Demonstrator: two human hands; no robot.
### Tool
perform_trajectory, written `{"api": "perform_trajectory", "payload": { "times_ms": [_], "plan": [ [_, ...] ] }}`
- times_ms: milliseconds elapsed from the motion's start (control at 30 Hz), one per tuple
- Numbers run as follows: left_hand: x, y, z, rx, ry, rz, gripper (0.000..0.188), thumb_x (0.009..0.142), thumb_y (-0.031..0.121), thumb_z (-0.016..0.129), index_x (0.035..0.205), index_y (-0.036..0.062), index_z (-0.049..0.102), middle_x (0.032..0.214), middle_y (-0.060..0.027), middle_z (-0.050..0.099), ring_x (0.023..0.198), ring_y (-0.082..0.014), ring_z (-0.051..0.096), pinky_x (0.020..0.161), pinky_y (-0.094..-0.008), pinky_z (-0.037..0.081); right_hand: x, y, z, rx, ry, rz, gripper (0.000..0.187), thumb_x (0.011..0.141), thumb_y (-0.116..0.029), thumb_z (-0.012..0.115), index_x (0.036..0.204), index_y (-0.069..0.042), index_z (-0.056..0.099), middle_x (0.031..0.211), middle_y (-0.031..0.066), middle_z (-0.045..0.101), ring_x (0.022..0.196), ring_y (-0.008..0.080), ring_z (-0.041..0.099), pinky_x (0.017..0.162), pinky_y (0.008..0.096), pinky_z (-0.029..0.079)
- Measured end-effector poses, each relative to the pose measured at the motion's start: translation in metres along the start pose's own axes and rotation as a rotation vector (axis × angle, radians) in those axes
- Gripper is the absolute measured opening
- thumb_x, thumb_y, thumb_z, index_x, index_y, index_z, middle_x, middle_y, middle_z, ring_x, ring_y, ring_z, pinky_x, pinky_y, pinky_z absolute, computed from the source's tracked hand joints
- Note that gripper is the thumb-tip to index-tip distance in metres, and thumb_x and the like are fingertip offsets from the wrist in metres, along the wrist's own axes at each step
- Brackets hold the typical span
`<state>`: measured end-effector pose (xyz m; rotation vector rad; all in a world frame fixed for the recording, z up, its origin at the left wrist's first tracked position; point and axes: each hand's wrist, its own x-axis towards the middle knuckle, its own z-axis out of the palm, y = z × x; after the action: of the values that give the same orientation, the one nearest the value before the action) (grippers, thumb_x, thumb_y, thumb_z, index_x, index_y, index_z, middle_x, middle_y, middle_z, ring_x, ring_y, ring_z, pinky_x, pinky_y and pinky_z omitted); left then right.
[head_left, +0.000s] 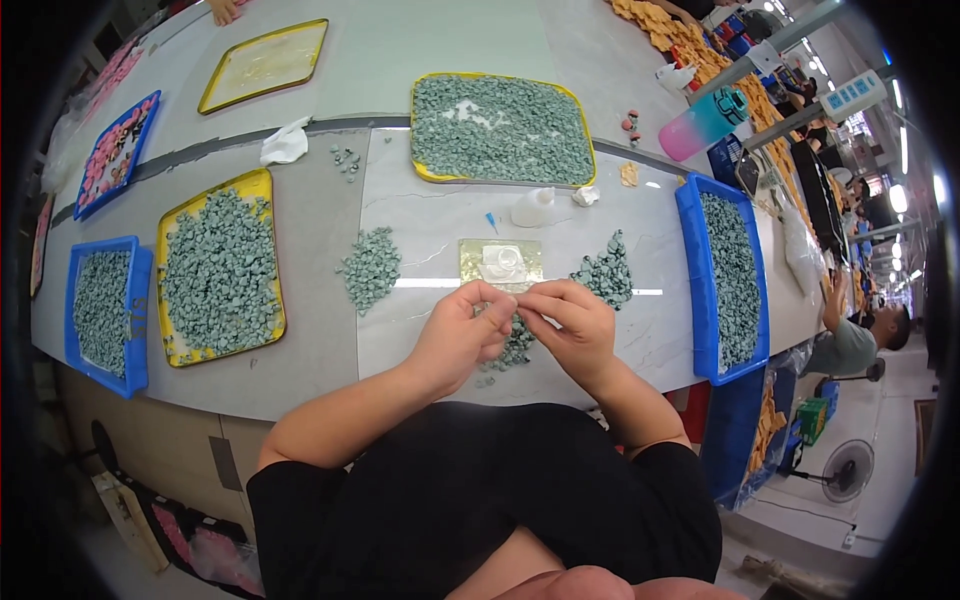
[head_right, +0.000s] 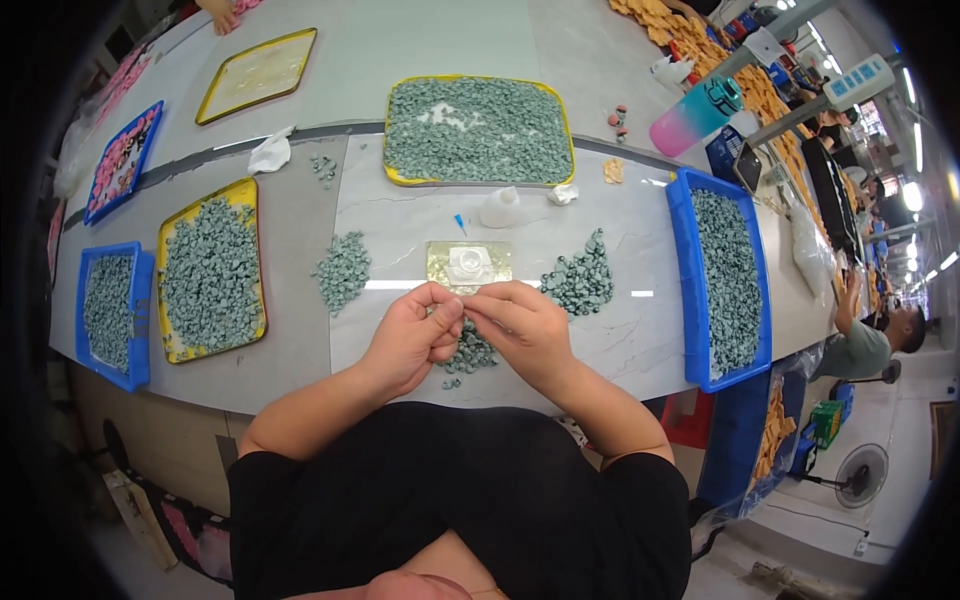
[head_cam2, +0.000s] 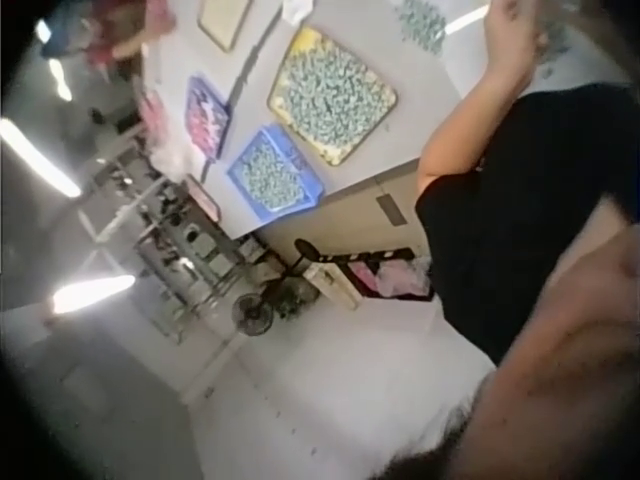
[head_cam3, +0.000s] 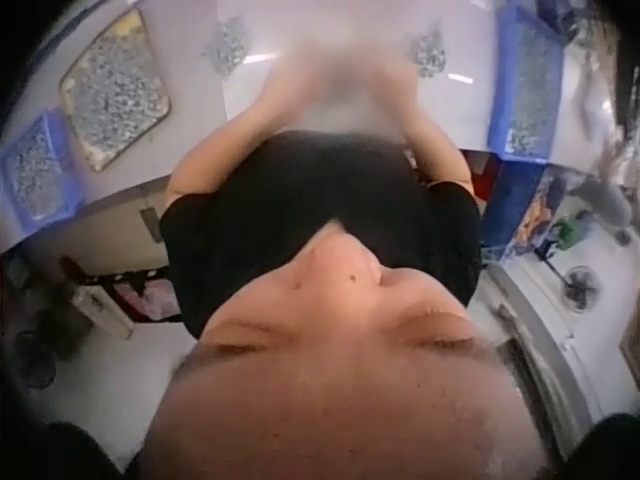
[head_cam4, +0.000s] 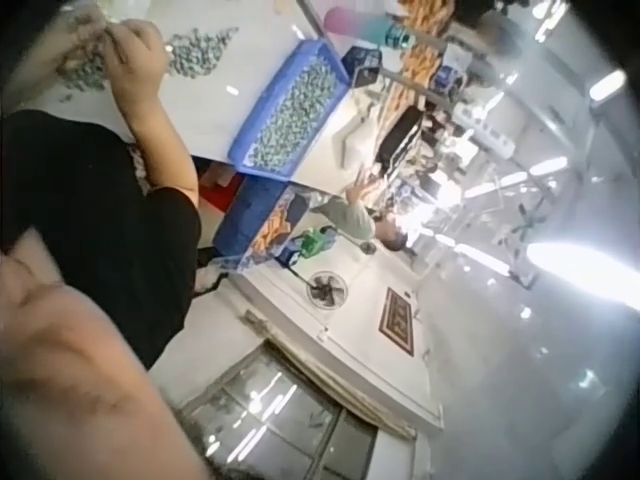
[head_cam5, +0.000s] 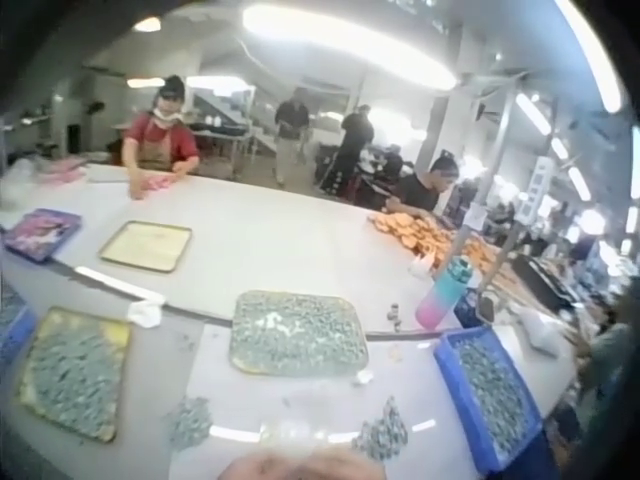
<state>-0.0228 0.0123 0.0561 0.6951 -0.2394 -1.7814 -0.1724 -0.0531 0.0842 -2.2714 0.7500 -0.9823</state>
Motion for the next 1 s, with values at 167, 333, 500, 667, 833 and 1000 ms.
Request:
{"api": "perform_trajectory", "payload": {
  "times_ms": [167, 333, 500, 667, 833, 1000],
  "plan": [
    [-0.001, 0.001, 0.000, 0.152, 0.050, -0.037, 0.011, 0.089, 0.013, 0.055, 0.088, 0.0037, 0.048, 0.070, -0.0030, 0.049, 0.051, -0.0049, 0.033, 0.044, -0.0190, 0.024, 0.002, 0.001, -0.007, -0.034, -0.124, -0.039, 0.020, 0.064, 0.003, 0.070, 0.083, -0.004, 0.066, 0.079, 0.0061, 0.062, 0.069, 0.0179, 0.060, 0.057, 0.0261, 0.048],
    [0.000, -0.001, 0.003, 0.194, 0.068, -0.075, 0.011, 0.090, 0.013, 0.052, 0.091, 0.0015, 0.051, 0.072, -0.0017, 0.048, 0.052, -0.0038, 0.033, 0.045, -0.0183, 0.026, 0.005, 0.009, -0.018, -0.111, -0.206, -0.161, 0.022, 0.064, 0.001, 0.070, 0.085, -0.002, 0.063, 0.078, 0.0069, 0.060, 0.068, 0.0211, 0.059, 0.057, 0.0290, 0.048],
    [0.003, -0.004, 0.002, 0.059, 0.023, -0.038, 0.012, 0.091, 0.010, 0.047, 0.092, -0.0008, 0.051, 0.079, -0.0025, 0.049, 0.053, -0.0043, 0.032, 0.045, -0.0188, 0.026, 0.008, 0.036, -0.017, -0.299, -0.175, -0.303, 0.030, 0.063, 0.000, 0.067, 0.092, 0.000, 0.060, 0.080, 0.0069, 0.056, 0.070, 0.0217, 0.054, 0.062, 0.0320, 0.044],
    [0.005, -0.006, 0.002, 0.067, 0.115, 0.009, 0.009, 0.091, 0.007, 0.046, 0.094, -0.0006, 0.050, 0.082, -0.0051, 0.051, 0.052, -0.0042, 0.033, 0.044, -0.0180, 0.028, 0.007, 0.055, -0.009, -0.385, -0.168, -0.381, 0.027, 0.063, 0.001, 0.067, 0.089, 0.000, 0.062, 0.079, 0.0053, 0.057, 0.067, 0.0201, 0.054, 0.059, 0.0317, 0.044],
    [0.007, -0.004, -0.002, 0.108, 0.130, -0.014, 0.012, 0.092, 0.012, 0.047, 0.093, 0.0006, 0.050, 0.077, -0.0048, 0.051, 0.050, -0.0044, 0.032, 0.042, -0.0180, 0.027, 0.008, 0.057, -0.005, -0.428, -0.174, -0.433, 0.026, 0.065, -0.001, 0.065, 0.090, 0.000, 0.062, 0.081, 0.0064, 0.057, 0.068, 0.0208, 0.054, 0.060, 0.0318, 0.044],
    [0.007, -0.006, -0.008, 0.065, 0.121, -0.038, 0.018, 0.094, 0.020, 0.045, 0.090, 0.0030, 0.049, 0.068, -0.0016, 0.047, 0.048, -0.0046, 0.030, 0.041, -0.0187, 0.025, 0.009, 0.057, -0.003, -0.435, -0.182, -0.441, 0.027, 0.064, 0.000, 0.065, 0.090, 0.001, 0.062, 0.082, 0.0069, 0.058, 0.070, 0.0210, 0.055, 0.061, 0.0315, 0.044]
  ]
}}
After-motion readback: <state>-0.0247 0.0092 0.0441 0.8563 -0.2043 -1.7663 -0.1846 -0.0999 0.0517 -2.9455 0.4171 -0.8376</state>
